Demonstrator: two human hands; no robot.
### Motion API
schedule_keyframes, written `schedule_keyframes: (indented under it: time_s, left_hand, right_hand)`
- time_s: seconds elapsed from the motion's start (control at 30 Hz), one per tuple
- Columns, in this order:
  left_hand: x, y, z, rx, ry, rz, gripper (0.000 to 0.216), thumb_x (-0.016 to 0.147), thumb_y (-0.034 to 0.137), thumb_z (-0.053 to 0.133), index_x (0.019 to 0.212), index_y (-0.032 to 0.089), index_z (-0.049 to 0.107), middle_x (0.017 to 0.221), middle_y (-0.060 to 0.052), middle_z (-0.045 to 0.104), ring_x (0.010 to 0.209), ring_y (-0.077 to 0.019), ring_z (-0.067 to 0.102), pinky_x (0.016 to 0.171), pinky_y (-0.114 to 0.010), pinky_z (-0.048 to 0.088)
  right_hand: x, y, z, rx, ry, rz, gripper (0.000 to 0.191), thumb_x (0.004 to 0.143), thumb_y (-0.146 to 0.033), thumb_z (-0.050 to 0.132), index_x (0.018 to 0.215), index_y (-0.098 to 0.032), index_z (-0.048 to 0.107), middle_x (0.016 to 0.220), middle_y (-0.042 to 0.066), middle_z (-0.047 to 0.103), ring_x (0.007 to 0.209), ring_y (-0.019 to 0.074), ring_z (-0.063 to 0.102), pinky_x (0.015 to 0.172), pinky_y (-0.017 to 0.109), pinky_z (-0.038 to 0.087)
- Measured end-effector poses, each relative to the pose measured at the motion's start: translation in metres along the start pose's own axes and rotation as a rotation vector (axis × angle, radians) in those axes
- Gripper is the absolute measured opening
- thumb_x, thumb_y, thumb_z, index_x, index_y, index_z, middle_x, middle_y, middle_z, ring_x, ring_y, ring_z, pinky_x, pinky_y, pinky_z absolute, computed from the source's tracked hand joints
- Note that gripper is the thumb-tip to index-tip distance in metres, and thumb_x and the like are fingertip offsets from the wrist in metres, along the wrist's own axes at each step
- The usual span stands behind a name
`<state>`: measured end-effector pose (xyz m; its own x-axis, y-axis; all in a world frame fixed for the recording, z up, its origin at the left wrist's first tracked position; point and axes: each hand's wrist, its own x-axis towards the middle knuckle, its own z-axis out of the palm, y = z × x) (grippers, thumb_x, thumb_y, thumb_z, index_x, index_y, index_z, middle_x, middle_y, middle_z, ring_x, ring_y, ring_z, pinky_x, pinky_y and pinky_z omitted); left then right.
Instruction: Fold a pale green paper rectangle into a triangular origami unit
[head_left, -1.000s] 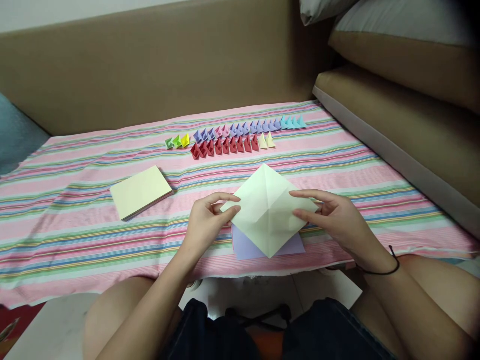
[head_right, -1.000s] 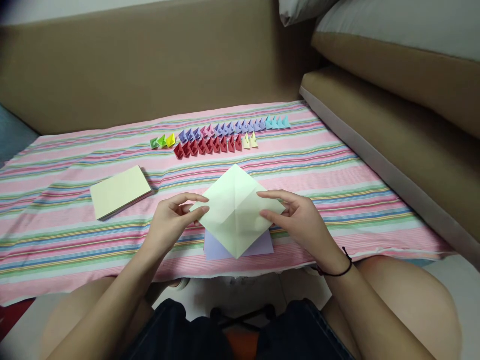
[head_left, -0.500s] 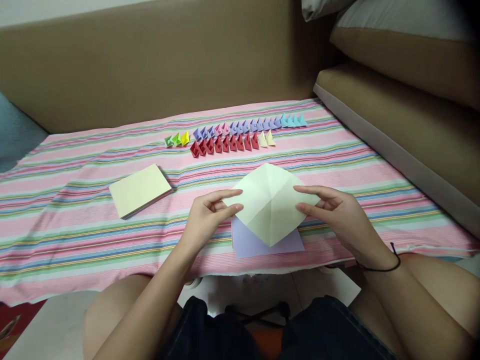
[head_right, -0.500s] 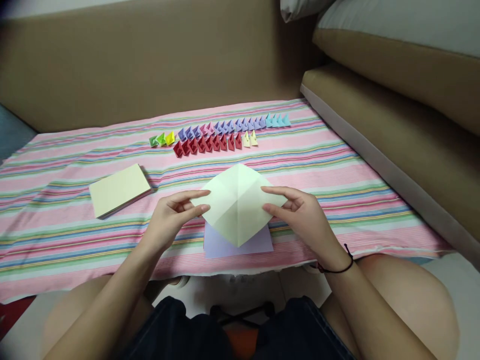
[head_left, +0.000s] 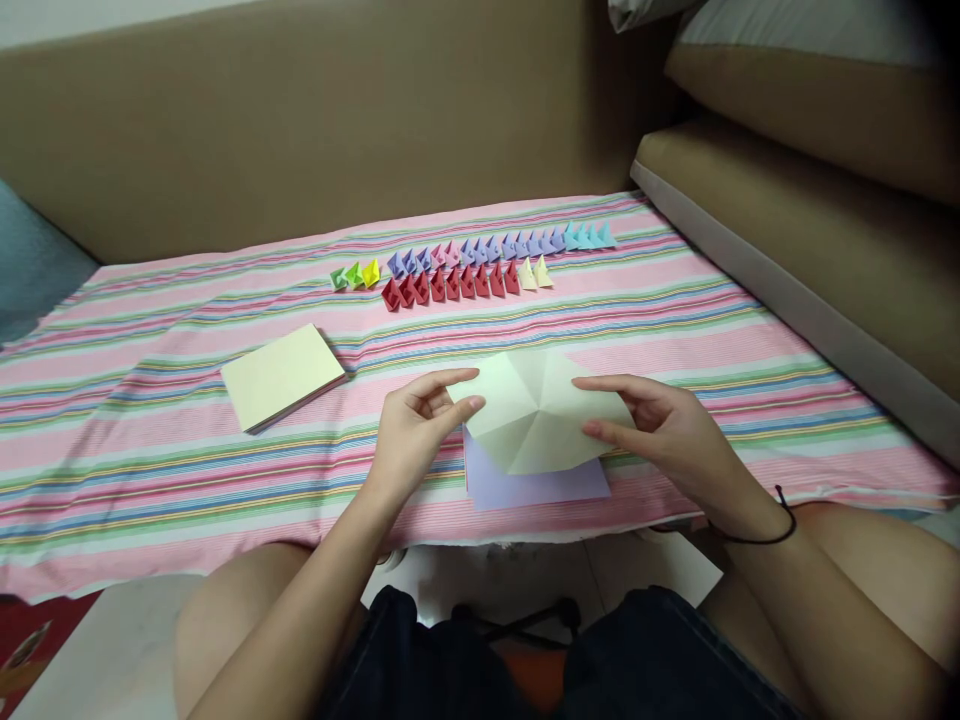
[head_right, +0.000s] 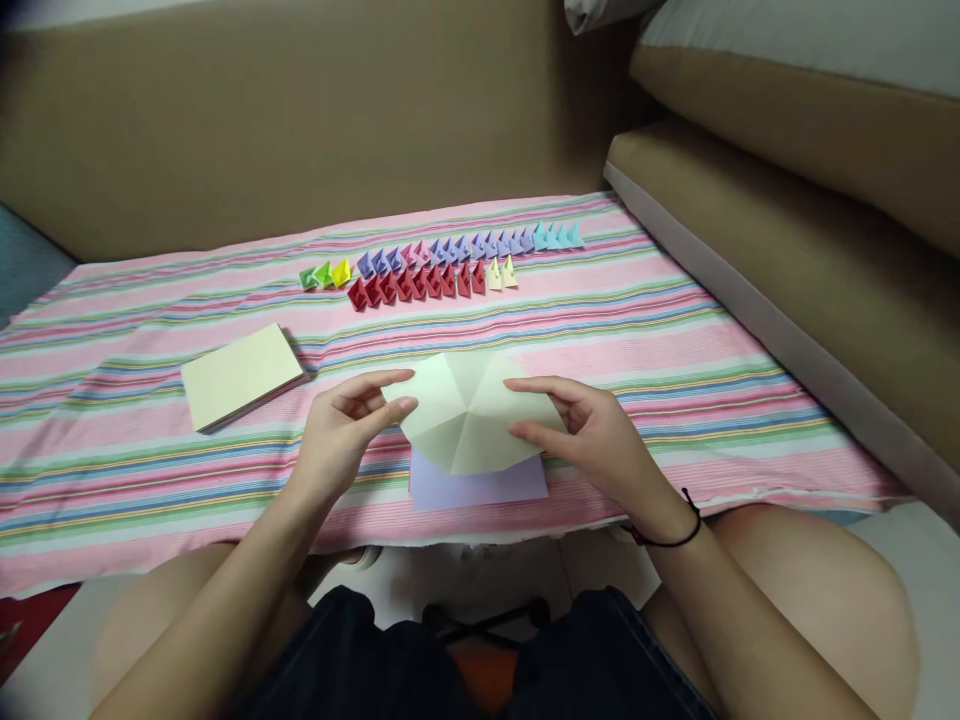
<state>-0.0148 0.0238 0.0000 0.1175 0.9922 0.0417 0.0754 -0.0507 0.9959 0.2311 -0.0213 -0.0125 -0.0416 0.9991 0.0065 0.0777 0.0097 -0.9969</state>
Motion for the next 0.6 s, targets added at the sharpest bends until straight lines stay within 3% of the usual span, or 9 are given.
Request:
schedule_keyframes:
  time_s: [0.07, 0.17, 0.3, 0.37, 0.47, 0.6]
  left_hand:
    - [-0.0004, 0.0008, 0.0006, 0.018, -0.018, 0.017, 0.028, 0.069, 0.026, 0.077, 0.096, 0.023, 0.074, 0.049, 0.007, 0.042, 0.050, -0.0070, 0.035, 0.050, -0.021, 0.034]
    - [-0.0023, 0.0014, 0.0039, -0.064, -0.047, 0.011, 0.024, 0.073, 0.029, 0.073, 0.097, 0.025, 0.074, 0.066, 0.002, 0.058, 0.058, -0.0080, 0.045, 0.056, -0.021, 0.040]
    - [-0.0054, 0.0021, 0.0085, -0.119, -0.161, -0.029, 0.040, 0.071, 0.026, 0.075, 0.110, 0.026, 0.068, 0.082, -0.001, 0.064, 0.065, -0.0096, 0.052, 0.061, -0.022, 0.044]
    - [-0.0061, 0.0016, 0.0097, -0.073, -0.181, -0.012, 0.047, 0.066, 0.022, 0.079, 0.112, 0.024, 0.067, 0.072, 0.002, 0.060, 0.058, -0.0082, 0.048, 0.055, -0.021, 0.041]
    - [-0.0062, -0.0005, 0.0097, 0.056, -0.117, 0.063, 0.035, 0.066, 0.022, 0.078, 0.101, 0.020, 0.072, 0.056, 0.005, 0.046, 0.050, -0.0062, 0.037, 0.048, -0.021, 0.033]
    - [-0.0061, -0.0017, 0.0072, 0.201, -0.067, 0.200, 0.018, 0.072, 0.025, 0.075, 0.088, 0.019, 0.075, 0.068, 0.000, 0.055, 0.059, -0.0091, 0.048, 0.053, -0.023, 0.039]
  right_hand:
    - [-0.0005, -0.0007, -0.0009, 0.030, -0.034, 0.038, 0.044, 0.069, -0.033, 0.077, 0.111, -0.028, 0.065, 0.110, 0.004, 0.068, 0.097, 0.0213, 0.064, 0.072, 0.029, 0.056]
    - [-0.0031, -0.0026, -0.0003, 0.078, -0.114, 0.144, 0.057, 0.069, -0.033, 0.077, 0.123, -0.028, 0.059, 0.082, 0.001, 0.071, 0.073, 0.0177, 0.067, 0.060, 0.028, 0.056]
    - [-0.0049, -0.0027, 0.0033, 0.109, -0.002, 0.139, 0.057, 0.066, -0.033, 0.079, 0.120, -0.028, 0.060, 0.069, -0.002, 0.068, 0.060, 0.0153, 0.064, 0.054, 0.027, 0.052]
    - [-0.0040, -0.0012, 0.0044, 0.054, 0.087, 0.092, 0.050, 0.067, -0.035, 0.078, 0.115, -0.027, 0.064, 0.064, -0.003, 0.065, 0.054, 0.0129, 0.059, 0.048, 0.025, 0.048]
    - [-0.0019, 0.0015, 0.0045, -0.129, 0.194, -0.065, 0.028, 0.073, -0.036, 0.073, 0.099, -0.025, 0.072, 0.062, -0.002, 0.060, 0.050, 0.0100, 0.049, 0.044, 0.024, 0.039]
    - [0.0002, 0.0036, 0.0042, -0.320, 0.239, -0.308, 0.011, 0.078, -0.030, 0.069, 0.087, -0.027, 0.074, 0.079, 0.002, 0.059, 0.066, 0.0128, 0.052, 0.052, 0.026, 0.042]
